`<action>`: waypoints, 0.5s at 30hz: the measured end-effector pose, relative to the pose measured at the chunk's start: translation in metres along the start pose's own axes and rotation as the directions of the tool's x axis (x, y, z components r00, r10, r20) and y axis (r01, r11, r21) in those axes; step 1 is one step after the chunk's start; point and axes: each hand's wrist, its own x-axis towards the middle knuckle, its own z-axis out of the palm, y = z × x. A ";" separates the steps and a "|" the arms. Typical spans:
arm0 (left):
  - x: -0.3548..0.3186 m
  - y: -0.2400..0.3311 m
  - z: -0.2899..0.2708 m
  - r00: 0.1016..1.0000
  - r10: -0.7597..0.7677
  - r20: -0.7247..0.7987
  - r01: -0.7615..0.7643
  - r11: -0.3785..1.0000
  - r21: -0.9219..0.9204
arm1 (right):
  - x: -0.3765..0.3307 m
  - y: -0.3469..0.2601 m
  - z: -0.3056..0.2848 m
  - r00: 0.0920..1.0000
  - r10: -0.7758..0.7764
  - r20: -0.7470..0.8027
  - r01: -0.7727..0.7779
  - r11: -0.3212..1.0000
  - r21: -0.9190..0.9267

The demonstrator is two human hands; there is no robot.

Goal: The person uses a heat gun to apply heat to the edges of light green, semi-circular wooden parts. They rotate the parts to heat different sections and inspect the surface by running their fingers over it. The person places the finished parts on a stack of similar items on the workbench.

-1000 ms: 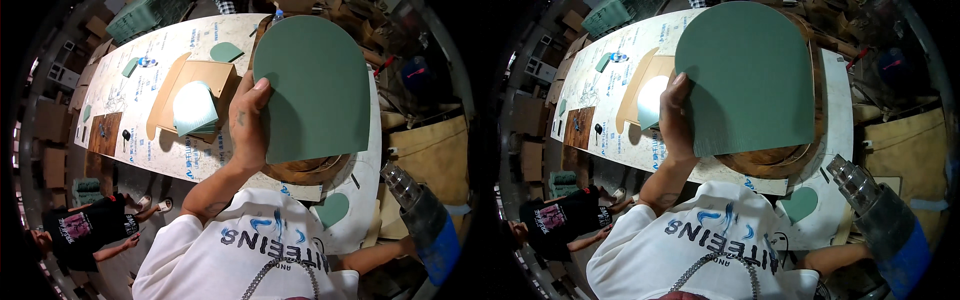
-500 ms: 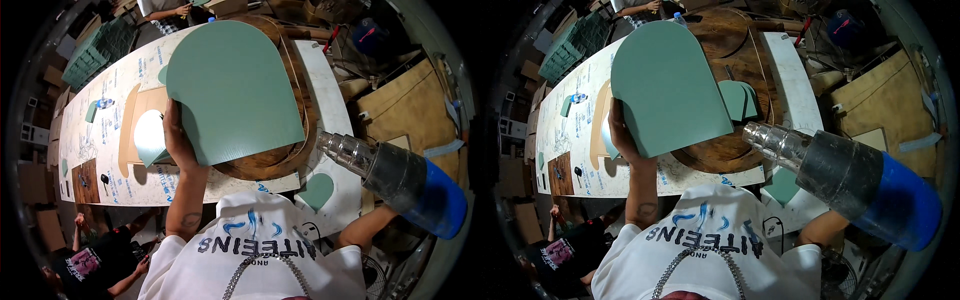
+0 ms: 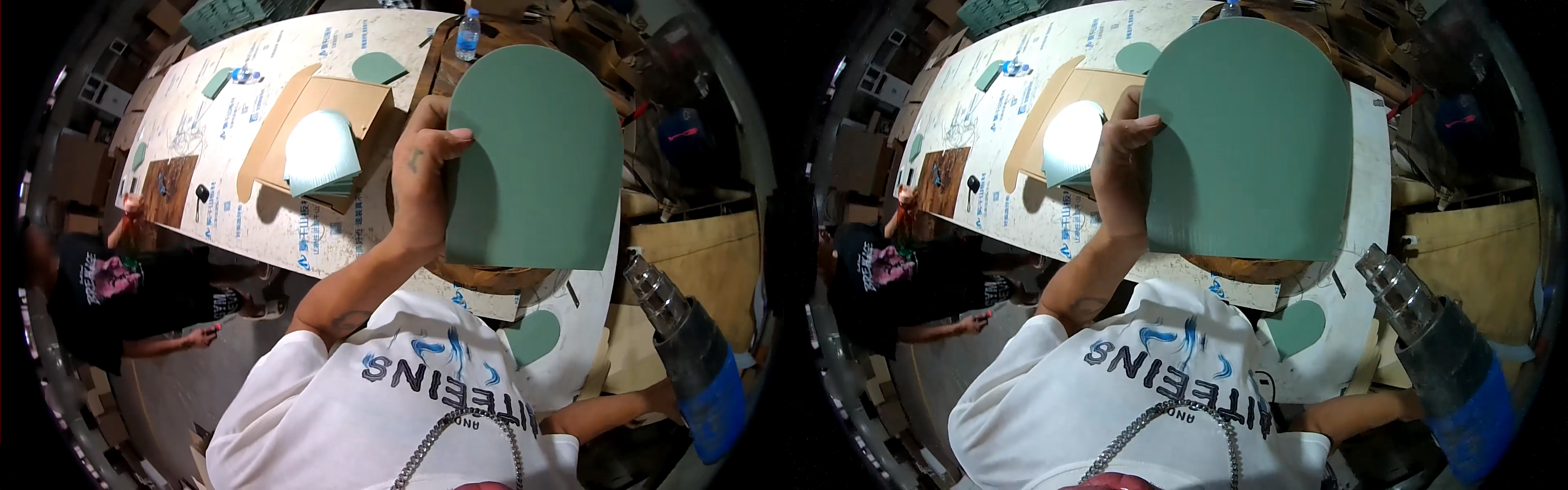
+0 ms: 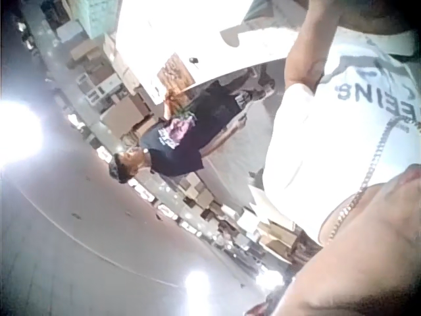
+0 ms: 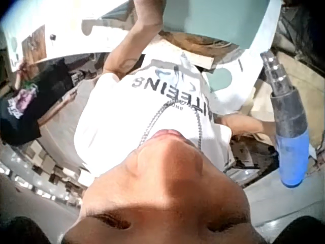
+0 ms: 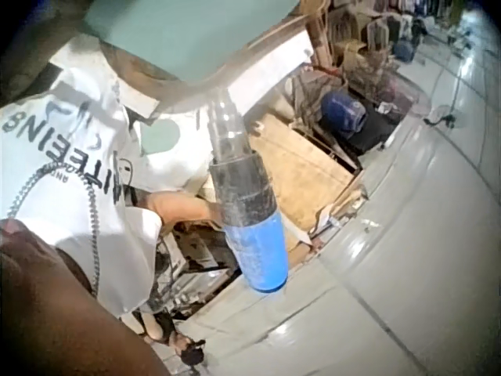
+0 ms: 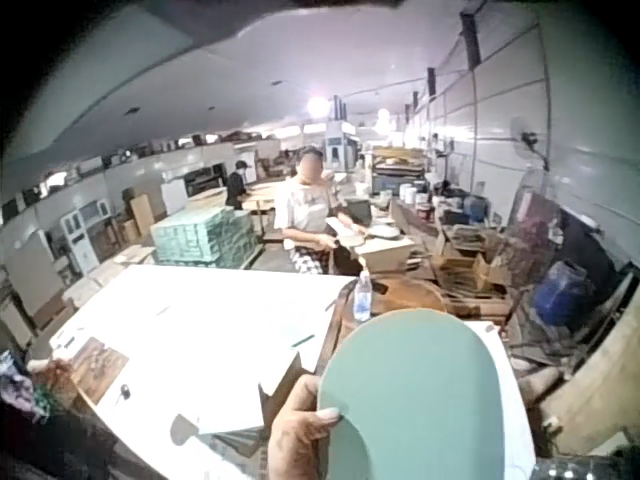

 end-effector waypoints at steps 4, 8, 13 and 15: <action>0.004 -0.004 -0.003 1.000 -0.020 -0.007 0.020 1.000 0.001 | 0.001 -0.013 0.005 1.000 0.002 -0.002 -0.002 1.000 -0.014; 0.003 0.000 -0.002 0.999 -0.002 -0.032 0.002 1.000 -0.001 | -0.001 -0.010 0.011 1.000 -0.002 0.012 0.002 1.000 0.001; 0.001 0.000 0.001 0.996 0.073 0.049 -0.071 0.997 -0.039 | -0.007 0.004 0.007 1.000 0.022 0.006 -0.022 1.000 0.019; 0.003 -0.003 0.002 0.999 0.021 0.033 -0.017 0.994 -0.106 | -0.014 0.001 0.001 1.000 0.020 -0.005 -0.019 1.000 0.021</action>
